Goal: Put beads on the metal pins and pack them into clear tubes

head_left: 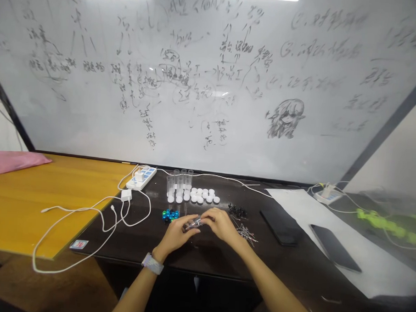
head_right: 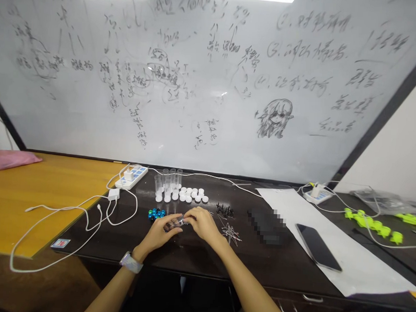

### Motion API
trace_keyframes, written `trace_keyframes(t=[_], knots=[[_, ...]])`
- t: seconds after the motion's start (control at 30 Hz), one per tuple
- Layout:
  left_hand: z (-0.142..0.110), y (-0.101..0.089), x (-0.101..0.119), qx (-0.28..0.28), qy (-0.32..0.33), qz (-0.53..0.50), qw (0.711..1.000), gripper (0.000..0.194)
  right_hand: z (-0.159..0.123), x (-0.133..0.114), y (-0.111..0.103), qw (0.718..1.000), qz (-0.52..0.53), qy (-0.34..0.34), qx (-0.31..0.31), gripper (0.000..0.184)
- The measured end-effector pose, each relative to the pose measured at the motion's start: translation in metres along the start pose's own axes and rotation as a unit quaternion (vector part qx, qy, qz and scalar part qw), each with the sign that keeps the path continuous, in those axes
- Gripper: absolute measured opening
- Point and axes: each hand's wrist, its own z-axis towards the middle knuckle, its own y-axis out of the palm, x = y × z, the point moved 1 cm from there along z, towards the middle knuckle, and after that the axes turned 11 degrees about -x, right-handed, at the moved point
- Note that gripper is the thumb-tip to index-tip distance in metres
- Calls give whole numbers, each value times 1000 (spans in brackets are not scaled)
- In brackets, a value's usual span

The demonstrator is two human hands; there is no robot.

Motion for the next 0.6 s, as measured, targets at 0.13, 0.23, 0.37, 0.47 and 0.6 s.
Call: trace_keyframes(t=[0.13,0.23,0.37,0.47,0.6], knots=[[0,-1,0,7,-2,-1,1000,45,7,36,-3,992,15,117,34,11],[0,-1,1,19,-1,3,1000,44,17,72,-3,957,-92,276,27,24],[-1,0,3,19,0,6,1000,41,32,101,1,941,-135,310,18,29],[-1,0,4,14,3,4,1000,40,40,106,6,937,-144,318,11,21],[-1,1,5,14,4,3,1000,41,40,99,9,944,-132,302,10,14]])
